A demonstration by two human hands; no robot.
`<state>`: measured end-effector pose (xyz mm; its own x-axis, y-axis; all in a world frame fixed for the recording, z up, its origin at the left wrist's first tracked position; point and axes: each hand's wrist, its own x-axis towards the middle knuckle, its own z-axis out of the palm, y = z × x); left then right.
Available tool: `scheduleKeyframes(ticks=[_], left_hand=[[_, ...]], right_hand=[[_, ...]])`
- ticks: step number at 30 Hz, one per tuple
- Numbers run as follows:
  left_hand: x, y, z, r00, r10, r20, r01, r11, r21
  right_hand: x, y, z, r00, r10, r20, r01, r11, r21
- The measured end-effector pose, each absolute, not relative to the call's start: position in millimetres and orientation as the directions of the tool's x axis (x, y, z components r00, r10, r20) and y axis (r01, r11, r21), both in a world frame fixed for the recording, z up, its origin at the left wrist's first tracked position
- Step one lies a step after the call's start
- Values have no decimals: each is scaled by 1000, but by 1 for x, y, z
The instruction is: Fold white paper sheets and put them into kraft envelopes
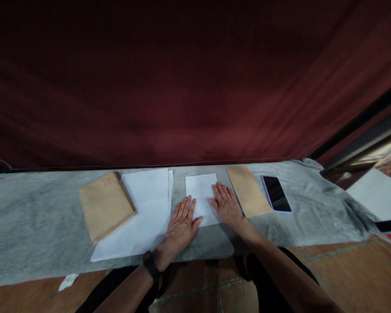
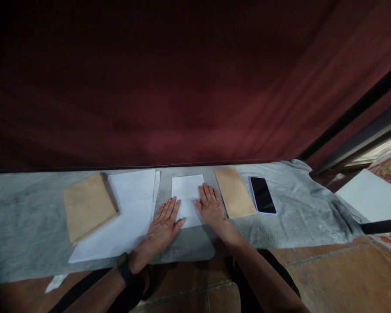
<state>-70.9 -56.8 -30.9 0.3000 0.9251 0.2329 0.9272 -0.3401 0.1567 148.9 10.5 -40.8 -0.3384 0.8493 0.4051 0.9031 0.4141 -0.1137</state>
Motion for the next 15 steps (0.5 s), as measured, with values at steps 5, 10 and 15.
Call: scheduleKeyframes(ticks=[5,10,15], left_hand=[[-71,-50,-25,144,972,185,872,-213,441],[-69,-33,-10,-158,987,-42,405,103,909],[-71,-20,2,-310,901,-304,-84,292,953]], right_hand=[[145,7,-33,-305,860,410,915,385,-125],[131,-9,-25,-423,827,370,849,505,-158],[124,-22,-32,-469,821,325,825,539,-170]])
